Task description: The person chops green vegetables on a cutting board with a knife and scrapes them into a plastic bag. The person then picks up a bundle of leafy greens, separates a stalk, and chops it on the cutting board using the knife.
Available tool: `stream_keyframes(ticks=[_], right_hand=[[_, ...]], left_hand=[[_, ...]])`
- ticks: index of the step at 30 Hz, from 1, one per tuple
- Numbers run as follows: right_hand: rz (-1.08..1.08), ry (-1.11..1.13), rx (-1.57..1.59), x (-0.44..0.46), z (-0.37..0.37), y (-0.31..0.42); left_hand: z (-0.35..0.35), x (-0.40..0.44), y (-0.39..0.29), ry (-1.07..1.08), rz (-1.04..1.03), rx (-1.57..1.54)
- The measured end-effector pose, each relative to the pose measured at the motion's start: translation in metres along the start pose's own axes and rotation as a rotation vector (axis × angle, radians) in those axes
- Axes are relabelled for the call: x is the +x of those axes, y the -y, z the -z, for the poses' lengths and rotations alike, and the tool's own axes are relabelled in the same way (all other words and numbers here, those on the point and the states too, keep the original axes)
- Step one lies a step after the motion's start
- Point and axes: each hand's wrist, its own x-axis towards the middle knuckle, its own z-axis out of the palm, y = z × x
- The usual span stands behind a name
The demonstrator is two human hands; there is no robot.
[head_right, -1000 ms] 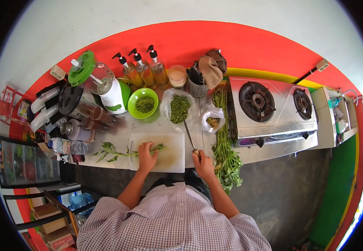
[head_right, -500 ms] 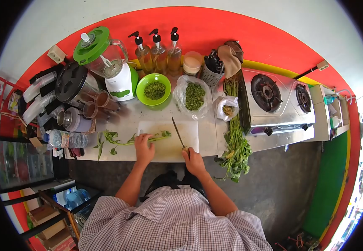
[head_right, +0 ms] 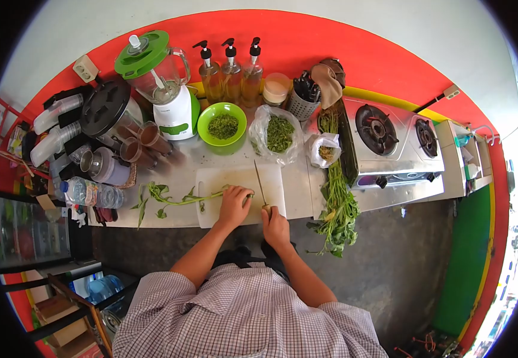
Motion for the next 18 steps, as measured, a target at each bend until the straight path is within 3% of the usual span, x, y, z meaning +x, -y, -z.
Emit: stream_keyframes(ticks=[6, 13, 18], right_hand=[[0.018, 0.066, -0.104, 0.010, 0.000, -0.002], [0.040, -0.029, -0.084, 0.005, -0.016, -0.003], [0.036, 0.072, -0.083, 0.001, -0.002, 0.000]], left_hand=[[0.009, -0.013, 0.017, 0.003, -0.023, -0.061], [0.019, -0.001, 0.022, 0.087, -0.103, -0.033], [0.007, -0.003, 0.029, 0.086, -0.100, -0.017]])
